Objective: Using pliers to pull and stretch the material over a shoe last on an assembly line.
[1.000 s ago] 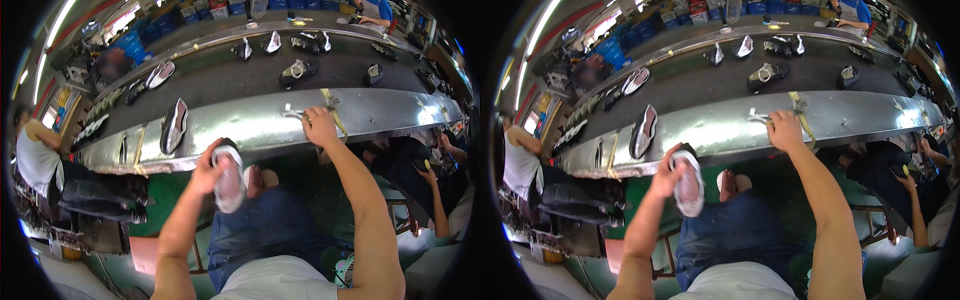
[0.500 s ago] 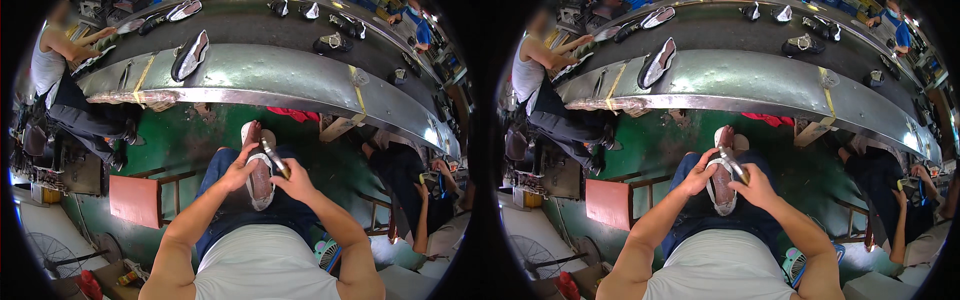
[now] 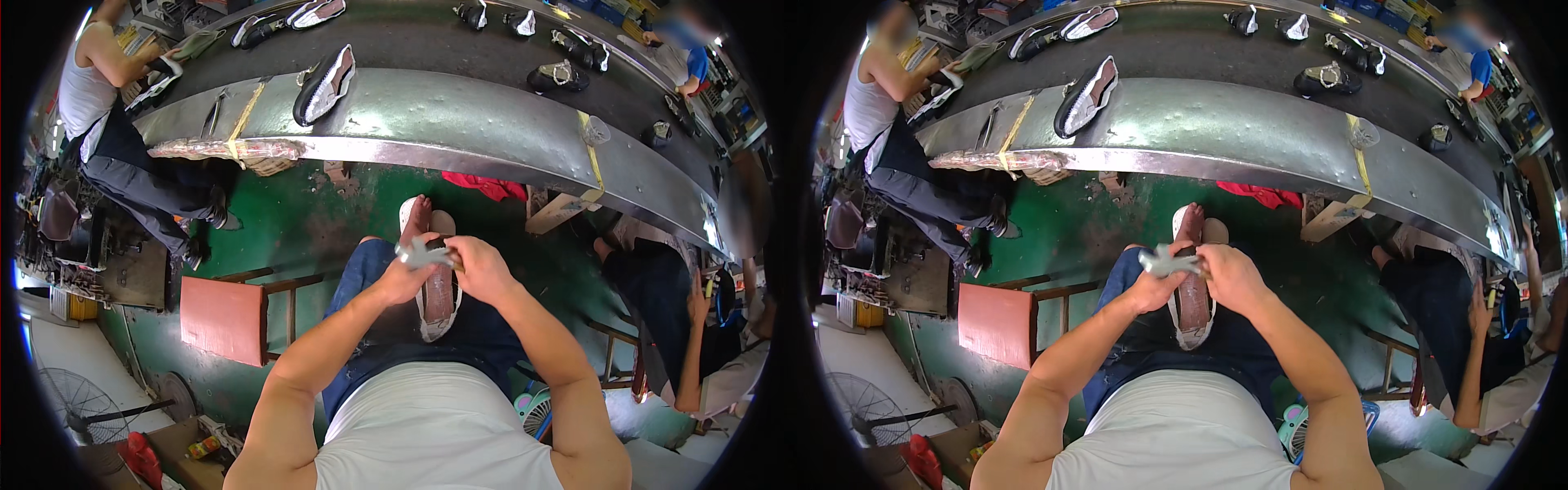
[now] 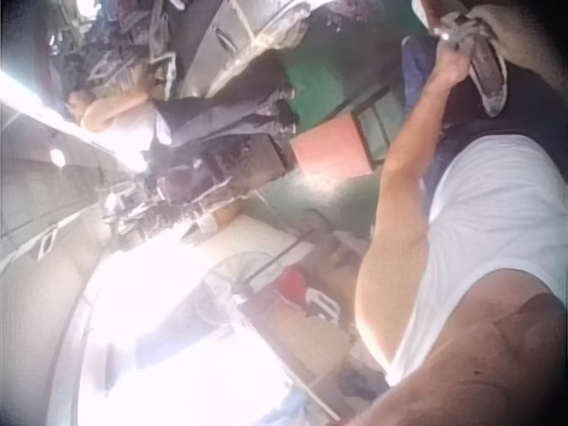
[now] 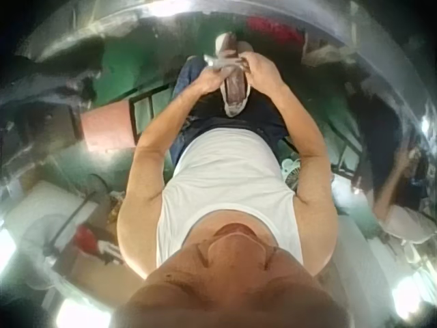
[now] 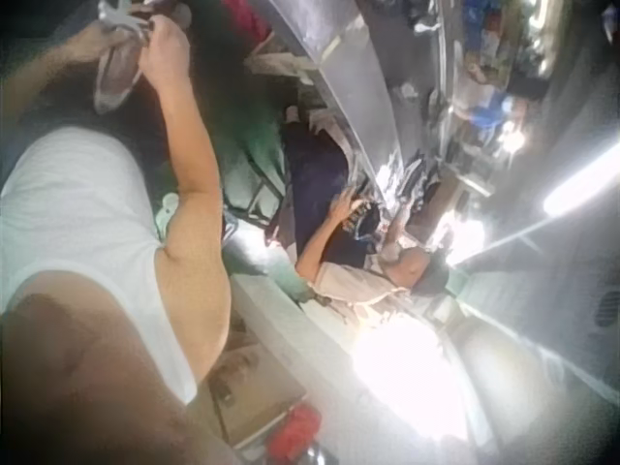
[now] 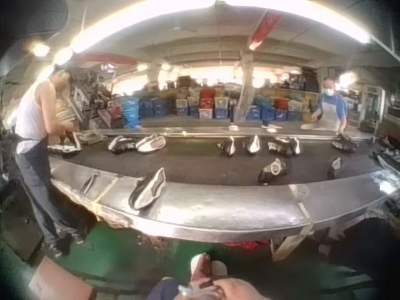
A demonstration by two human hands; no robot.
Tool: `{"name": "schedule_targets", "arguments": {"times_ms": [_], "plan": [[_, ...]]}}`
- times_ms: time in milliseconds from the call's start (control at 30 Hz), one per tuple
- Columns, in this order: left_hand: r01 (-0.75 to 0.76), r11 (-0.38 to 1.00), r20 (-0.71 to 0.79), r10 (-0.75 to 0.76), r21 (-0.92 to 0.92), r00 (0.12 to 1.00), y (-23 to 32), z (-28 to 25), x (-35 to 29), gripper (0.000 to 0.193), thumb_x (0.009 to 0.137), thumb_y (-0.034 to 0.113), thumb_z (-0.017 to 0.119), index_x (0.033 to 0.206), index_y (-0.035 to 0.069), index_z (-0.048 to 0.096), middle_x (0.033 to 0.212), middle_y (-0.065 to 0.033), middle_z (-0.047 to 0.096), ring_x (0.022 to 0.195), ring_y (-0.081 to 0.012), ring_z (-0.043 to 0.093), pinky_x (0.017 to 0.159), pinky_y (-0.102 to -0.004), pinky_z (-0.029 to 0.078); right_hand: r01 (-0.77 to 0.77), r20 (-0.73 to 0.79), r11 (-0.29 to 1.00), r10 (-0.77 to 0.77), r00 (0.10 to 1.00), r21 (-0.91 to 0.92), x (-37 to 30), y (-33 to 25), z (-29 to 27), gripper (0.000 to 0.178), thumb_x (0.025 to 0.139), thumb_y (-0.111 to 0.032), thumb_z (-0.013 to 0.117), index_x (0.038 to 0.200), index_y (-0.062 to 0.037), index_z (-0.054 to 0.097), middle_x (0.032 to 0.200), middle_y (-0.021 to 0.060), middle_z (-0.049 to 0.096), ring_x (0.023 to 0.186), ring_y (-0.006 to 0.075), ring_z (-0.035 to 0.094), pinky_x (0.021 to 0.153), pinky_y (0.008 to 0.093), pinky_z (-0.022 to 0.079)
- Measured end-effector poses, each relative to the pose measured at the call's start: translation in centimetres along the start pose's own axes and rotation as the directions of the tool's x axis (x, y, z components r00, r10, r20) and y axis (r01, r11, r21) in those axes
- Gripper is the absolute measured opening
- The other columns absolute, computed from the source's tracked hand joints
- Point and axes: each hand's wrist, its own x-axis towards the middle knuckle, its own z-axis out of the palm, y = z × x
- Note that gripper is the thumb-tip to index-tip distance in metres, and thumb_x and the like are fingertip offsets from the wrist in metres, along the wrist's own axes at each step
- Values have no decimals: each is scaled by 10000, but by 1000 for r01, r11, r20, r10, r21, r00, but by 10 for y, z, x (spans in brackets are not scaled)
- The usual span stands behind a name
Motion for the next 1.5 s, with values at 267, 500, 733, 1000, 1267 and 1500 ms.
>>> {"name": "schedule_targets", "arguments": {"times_ms": [267,500,733,1000,1267,1500], "plan": [[158,953,-46,-176,-258,983,-13,-10,-11,462,1019,162,591,1451,121,432,1302,-73,568,1217,-157,511,1062,-300,404,-714,362,535,622,695,451,-30,8,4,282,925,-223,672,1073,4,593,883,82,679,813,160,639,766,325,519],[212,901,3,-228,-379,974,-5,-15,-9,506,1045,174,524,1514,122,341,1354,-67,527,1256,-150,467,1091,-286,363,-808,617,281,532,580,517,-76,-45,-26,267,1007,-184,573,1186,14,587,945,91,720,769,115,660,692,280,527],[184,955,-10,-191,-234,982,-15,-10,-1,488,1017,168,578,1470,80,418,1372,-93,531,1268,-172,490,1093,-307,379,-851,781,2,397,482,524,-58,-29,-14,259,1028,-146,536,1236,4,569,1023,83,672,824,135,648,752,277,530],[160,956,-102,-190,-247,976,-23,-11,-3,428,993,122,617,1402,55,507,1274,-75,603,1198,-154,547,1054,-298,416,-694,585,700,496,642,169,-44,-14,-9,226,995,-204,578,977,20,562,804,210,663,739,398,665,694,457,527],[200,920,-84,-241,-337,967,-27,-12,-2,444,984,121,635,1404,58,507,1276,-56,604,1189,-137,547,1048,-291,419,-545,314,823,480,819,163,-63,-15,21,217,964,-186,586,963,29,556,939,269,652,861,472,639,759,530,508],[282,833,-84,-362,-476,928,-24,-2,5,477,970,140,662,1410,39,506,1252,-65,628,1154,-134,573,1018,-284,448,-651,553,758,529,644,34,-53,-21,-10,208,967,-170,594,1016,29,561,912,239,663,800,414,660,753,459,533]]}}
